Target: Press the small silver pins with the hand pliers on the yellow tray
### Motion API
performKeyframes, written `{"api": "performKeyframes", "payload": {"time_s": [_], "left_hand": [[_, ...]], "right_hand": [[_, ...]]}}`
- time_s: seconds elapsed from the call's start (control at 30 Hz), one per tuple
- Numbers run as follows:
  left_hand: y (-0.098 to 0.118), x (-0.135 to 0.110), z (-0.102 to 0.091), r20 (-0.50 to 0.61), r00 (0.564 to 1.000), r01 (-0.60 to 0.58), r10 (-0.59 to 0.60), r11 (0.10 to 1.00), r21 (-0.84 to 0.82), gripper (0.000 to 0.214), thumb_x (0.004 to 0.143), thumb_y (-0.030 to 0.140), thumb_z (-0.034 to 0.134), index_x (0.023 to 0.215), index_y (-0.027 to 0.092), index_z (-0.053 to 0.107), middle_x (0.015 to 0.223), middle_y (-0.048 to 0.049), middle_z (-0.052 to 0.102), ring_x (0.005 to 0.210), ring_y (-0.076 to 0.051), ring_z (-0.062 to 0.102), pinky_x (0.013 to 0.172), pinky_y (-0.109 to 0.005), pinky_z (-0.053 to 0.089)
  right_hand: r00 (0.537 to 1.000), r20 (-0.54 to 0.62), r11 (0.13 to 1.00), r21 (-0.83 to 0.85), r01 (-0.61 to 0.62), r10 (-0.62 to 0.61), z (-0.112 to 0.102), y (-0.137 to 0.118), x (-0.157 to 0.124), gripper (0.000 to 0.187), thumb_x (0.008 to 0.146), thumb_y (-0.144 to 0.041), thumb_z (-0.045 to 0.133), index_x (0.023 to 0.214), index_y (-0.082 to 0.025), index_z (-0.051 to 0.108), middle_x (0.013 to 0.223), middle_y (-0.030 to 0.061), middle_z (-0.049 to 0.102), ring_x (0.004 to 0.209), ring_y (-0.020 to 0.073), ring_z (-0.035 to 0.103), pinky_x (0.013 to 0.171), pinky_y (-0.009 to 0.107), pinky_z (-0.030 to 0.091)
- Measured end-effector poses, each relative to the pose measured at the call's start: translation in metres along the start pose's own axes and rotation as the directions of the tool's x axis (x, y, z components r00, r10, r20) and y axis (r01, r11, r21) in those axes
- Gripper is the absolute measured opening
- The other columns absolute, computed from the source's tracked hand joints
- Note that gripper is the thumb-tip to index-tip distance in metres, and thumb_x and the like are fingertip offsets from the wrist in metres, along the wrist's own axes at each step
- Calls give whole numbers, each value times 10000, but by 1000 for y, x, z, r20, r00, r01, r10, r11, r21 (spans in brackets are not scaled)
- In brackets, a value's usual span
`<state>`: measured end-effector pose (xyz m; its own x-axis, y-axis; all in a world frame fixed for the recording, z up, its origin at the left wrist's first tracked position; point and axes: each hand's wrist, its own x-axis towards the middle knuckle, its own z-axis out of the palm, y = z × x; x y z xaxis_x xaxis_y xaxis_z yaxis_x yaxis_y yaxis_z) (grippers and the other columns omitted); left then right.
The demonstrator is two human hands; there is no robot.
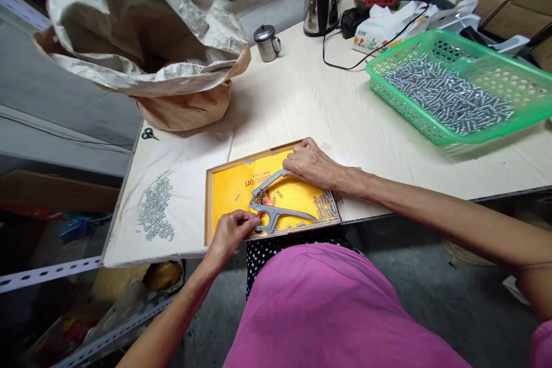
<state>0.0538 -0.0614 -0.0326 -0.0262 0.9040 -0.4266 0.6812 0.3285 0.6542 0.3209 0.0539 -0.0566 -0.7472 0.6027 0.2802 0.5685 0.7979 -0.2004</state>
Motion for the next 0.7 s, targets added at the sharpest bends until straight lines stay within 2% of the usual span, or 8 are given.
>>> {"api": "performKeyframes", "payload": {"time_s": [0.23,0.4,0.5,0.6,0.7], "left_hand": [[2,-1,0,46,999,22,-25,998,58,221,765,348,656,718,145,729,669,-36,714,653,-170,653,577,-235,439],[2,-3,1,42,999,15,-18,997,73,238,768,364,643,709,146,720,643,-26,695,629,-163,635,575,-234,426],[2,-4,1,24,1000,1,-3,996,90,228,771,350,633,706,149,718,667,-37,706,637,-165,636,585,-237,430],[2,-5,2,12,1000,-1,0,995,98,220,777,335,627,717,144,719,695,-48,716,646,-168,640,587,-239,432],[1,-6,2,9,1000,-4,3,995,99,225,786,335,623,719,144,719,690,-48,715,640,-168,640,585,-242,433]], "right_hand": [[999,-34,1000,-9,-7,6,2,-6,0,439,1048,-411,272,882,-202,622,807,49,661,790,200,449,860,387,239],[999,-44,997,-68,-28,25,-1,-18,-3,406,1033,-428,312,1095,-175,624,958,86,671,882,234,468,887,411,239],[999,0,994,-102,-38,38,-4,-29,-9,555,982,-596,343,1194,-153,601,991,117,639,917,268,462,889,437,249],[998,21,994,-94,-51,54,-6,-40,-17,852,853,-811,352,1315,-120,537,1018,145,608,917,289,449,899,466,269],[998,19,995,-78,-61,63,-6,-50,-23,1061,757,-906,351,1428,-88,429,1066,171,588,934,308,446,913,490,284]]}}
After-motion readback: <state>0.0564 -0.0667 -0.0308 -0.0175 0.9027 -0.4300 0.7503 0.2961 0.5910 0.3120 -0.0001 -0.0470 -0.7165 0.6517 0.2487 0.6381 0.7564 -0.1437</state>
